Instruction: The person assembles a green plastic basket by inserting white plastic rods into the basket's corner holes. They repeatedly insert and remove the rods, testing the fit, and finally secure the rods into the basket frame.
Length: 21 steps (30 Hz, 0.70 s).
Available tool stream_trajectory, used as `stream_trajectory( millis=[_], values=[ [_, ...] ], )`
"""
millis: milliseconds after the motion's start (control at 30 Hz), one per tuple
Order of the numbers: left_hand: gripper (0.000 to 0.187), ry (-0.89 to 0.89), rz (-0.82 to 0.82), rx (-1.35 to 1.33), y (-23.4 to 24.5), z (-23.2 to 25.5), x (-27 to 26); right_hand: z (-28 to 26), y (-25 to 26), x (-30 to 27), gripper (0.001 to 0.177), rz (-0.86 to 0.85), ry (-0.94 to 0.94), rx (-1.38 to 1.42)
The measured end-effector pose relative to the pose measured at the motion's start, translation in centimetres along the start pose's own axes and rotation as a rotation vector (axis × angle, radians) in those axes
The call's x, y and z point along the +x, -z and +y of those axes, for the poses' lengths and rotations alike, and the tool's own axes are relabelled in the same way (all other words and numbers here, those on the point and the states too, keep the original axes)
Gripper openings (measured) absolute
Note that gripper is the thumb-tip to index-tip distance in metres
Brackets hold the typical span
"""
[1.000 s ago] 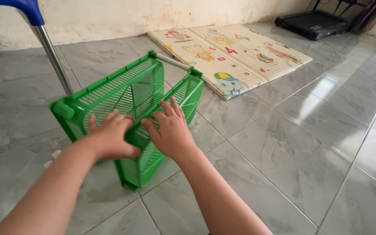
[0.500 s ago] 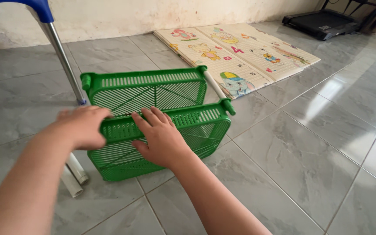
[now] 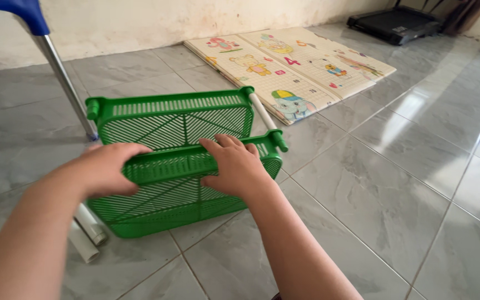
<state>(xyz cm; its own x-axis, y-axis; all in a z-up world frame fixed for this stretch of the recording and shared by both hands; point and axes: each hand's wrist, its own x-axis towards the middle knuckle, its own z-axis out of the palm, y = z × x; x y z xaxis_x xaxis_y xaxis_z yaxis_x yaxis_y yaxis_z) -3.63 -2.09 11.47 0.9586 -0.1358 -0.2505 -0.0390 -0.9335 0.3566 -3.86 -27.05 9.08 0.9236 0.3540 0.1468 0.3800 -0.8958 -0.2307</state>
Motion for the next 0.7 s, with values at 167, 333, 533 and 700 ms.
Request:
stream_trajectory(
  millis=[167,333,533,700],
  values=[
    [0.085,0.166,0.025,0.256,-0.1,-2.7,1.3,-2.6,-1.1,0.2,0.099,-0.031,0.023,-0.089],
    [0.086,0.212,0.155,0.369,-1.3,-7.3,3.5,-3.5,-0.6,-0.5,0.102,-0.046,0.055,-0.143],
    [0.085,0.130,0.426,0.399,-3.5,-8.9,4.9,-2.7,1.4,-0.9,0.083,-0.170,-0.075,-0.163],
    [0.113,0.160,0.169,0.339,-5.0,-1.3,4.8,-4.6,0.6,-1.2,0.077,-0.177,-0.048,-0.201]
  ],
)
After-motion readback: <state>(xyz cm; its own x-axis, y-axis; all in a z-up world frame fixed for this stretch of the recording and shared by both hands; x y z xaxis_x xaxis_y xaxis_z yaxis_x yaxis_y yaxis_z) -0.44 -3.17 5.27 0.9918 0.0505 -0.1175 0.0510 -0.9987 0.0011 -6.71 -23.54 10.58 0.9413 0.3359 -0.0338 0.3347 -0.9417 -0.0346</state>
